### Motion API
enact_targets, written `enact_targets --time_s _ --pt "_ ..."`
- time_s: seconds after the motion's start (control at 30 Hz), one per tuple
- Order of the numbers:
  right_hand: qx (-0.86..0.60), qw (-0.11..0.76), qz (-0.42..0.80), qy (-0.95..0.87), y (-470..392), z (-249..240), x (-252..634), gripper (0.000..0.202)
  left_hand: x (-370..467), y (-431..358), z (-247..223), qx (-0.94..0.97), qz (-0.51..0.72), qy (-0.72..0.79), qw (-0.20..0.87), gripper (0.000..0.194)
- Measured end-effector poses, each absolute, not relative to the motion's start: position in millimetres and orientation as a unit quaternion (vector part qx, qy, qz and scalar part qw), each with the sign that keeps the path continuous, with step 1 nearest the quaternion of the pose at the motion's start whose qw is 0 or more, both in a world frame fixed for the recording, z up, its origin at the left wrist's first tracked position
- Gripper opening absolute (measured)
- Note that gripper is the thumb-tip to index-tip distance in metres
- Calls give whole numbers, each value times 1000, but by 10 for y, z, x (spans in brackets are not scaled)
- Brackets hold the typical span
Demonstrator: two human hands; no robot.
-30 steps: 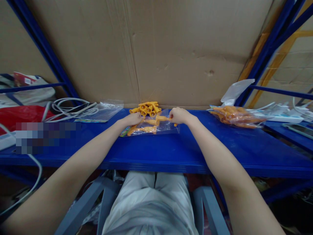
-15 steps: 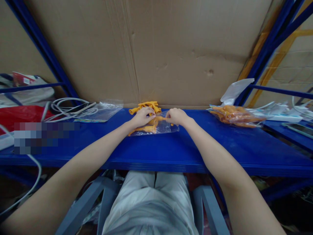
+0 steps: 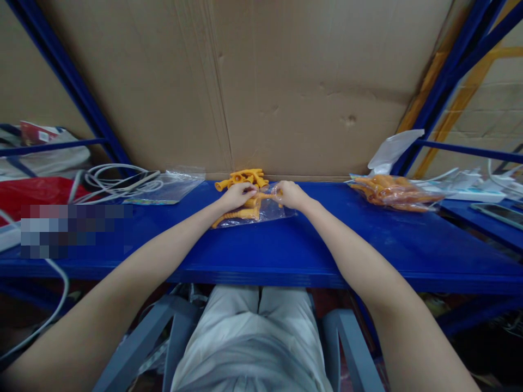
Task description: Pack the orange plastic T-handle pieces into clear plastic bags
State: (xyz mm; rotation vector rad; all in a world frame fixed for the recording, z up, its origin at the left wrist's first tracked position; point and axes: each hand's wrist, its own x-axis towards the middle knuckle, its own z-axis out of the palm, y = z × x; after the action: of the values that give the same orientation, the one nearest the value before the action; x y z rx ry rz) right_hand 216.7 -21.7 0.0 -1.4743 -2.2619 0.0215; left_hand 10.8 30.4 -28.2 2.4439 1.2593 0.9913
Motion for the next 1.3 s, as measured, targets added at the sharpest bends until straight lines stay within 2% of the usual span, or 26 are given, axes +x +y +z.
enact_targets --time_s 0.13,0.23,0.33,0.4,0.5,0.67,0.83,0.97,1.13,1.3 --pt "-487 340 46 -803 -109 -100 2129 20 91 327 -231 805 365 453 117 13" --pt "-517 423 85 -739 -63 -163 2050 22 73 325 -189 785 393 461 129 14" --pt "-542 464 216 -667 -79 -195 1962 30 74 314 -171 780 407 451 153 14" --pt "-535 466 313 -631 -124 -190 1921 37 89 307 -174 781 411 440 165 13" --pt "-525 466 372 -607 -204 -153 1899 39 114 304 -188 785 415 426 174 11" --pt "-500 471 394 -611 -241 -132 1916 37 119 315 -207 789 414 412 191 11" --pt "-509 480 420 -578 -192 -203 1896 26 131 328 -214 789 407 415 197 12" --pt "-506 488 439 -559 -179 -233 1879 23 98 360 -162 787 415 427 165 11" --pt "-507 490 448 -550 -190 -210 1885 22 -73 369 -43 734 425 514 124 13" --pt "-517 496 443 -539 -177 -211 1898 24 -198 249 47 804 323 479 144 20"
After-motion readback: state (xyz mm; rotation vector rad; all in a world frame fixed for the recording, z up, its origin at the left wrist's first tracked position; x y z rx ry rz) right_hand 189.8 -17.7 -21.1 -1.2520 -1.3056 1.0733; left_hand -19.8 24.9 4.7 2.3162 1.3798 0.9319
